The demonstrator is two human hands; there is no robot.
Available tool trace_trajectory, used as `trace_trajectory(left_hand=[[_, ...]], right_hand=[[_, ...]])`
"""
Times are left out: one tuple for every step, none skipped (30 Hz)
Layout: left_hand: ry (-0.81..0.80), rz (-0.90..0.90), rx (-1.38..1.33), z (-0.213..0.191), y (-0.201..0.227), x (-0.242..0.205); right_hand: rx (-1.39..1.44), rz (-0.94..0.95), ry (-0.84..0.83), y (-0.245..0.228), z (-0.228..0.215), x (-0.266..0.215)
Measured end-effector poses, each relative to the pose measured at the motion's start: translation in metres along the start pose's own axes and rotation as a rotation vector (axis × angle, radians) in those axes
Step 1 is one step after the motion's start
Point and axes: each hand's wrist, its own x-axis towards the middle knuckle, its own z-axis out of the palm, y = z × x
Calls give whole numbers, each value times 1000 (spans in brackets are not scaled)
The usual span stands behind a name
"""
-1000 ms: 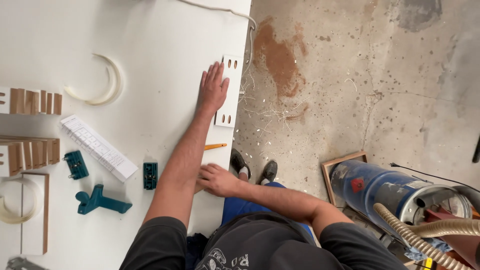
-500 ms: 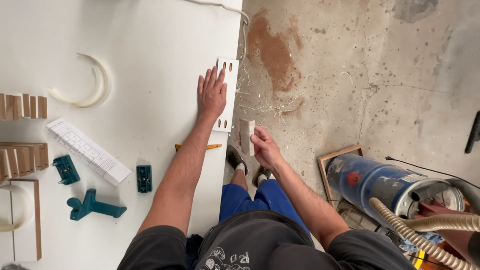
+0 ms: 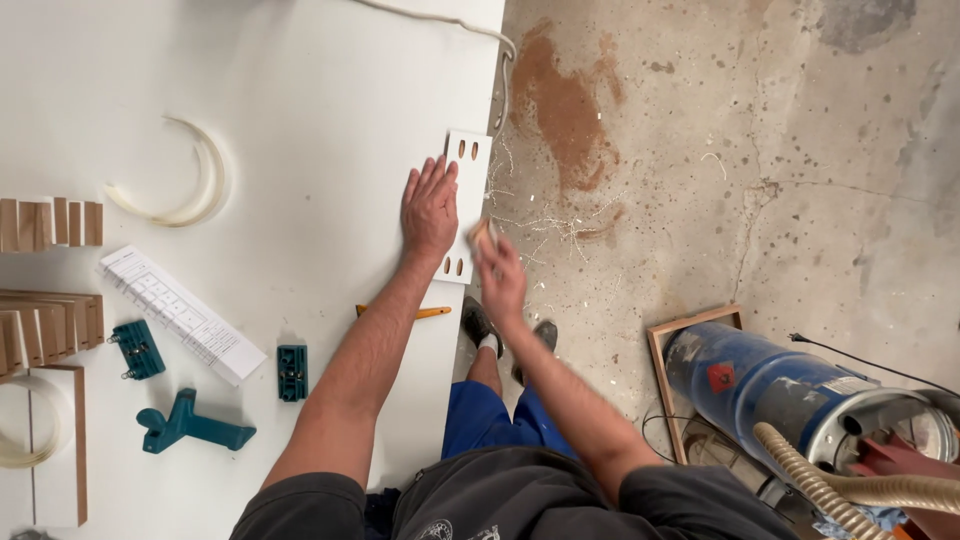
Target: The person trims the excess edge banding from a white wooden board using a utility knife and a sanding block. They then use a household iron to press the edge banding onto the board. Finally, they use a blue hand clamp to secure the board while sanding the edges smooth.
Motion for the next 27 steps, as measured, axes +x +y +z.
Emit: trace_trajectory(left_hand=[[-3, -3, 4, 0, 0, 0], [-14, -7, 13, 0, 0, 0], [-24, -9, 21, 0, 1, 0], [-27, -10, 23, -2, 2, -1], [-7, -5, 17, -2, 3, 0], [14, 1, 11, -2, 5, 2], [15, 2, 7, -7, 7, 2], [14, 2, 2, -12, 10, 3], [13, 6, -3, -16, 12, 7], [16, 11, -7, -11, 11, 11], [21, 4, -6, -9, 9, 8], [27, -2, -5, -8, 7, 4], [29, 2, -5, -6, 7, 5], [26, 5, -6, -5, 7, 5], [21, 5, -7, -4, 6, 2], [20, 6, -6, -4, 6, 3], [25, 6, -2, -5, 6, 3], [29, 7, 2, -5, 6, 4], [23, 5, 3, -6, 6, 2], [25, -2, 1, -7, 5, 1], [32, -5, -3, -6, 5, 5], [33, -5, -5, -5, 6, 5], [41, -10, -8, -6, 7, 4], [49, -15, -12, -6, 8, 4], [47, -19, -11, -6, 8, 5], [53, -11, -8, -6, 8, 5], [55, -2, -3, -7, 7, 4]], right_hand=[[2, 4, -3, 20, 7, 36], [-34, -61, 8, 40, 14, 70], [-70, -128, 21, 61, 21, 106], [-69, -125, 19, 59, 22, 127], [-33, -177, 25, 57, 22, 151], [3, -230, 31, 55, 22, 176], [-1, -232, 32, 43, 15, 141], [-2, -217, 18, 32, 9, 107], [-2, -205, 6, 21, 4, 75], [-5, -209, 11, 8, -3, 42], [-3, -179, -15, -5, -9, 3], [-2, -149, -41, -19, -15, -37], [0, -152, -38, -12, -12, -11], [-41, -149, -28, -6, -8, 14], [-83, -142, -22, 0, -5, 37], [-82, -141, -21, 10, 3, 75], [-144, -133, -16, 20, 11, 113], [-207, -125, -11, 30, 19, 152], [-207, -119, -13, 38, 21, 139], [-213, -207, -8, 45, 22, 127], [-219, -300, 0, 53, 24, 120], [-220, -301, 1, 43, 16, 70], [-203, -272, -56, 31, 9, 21], [-187, -243, -113, 18, 4, -29], [-187, -241, -116, 14, -1, -31], [-147, -232, -86, 10, -6, -33], [-105, -219, -54, 6, -10, -39]])
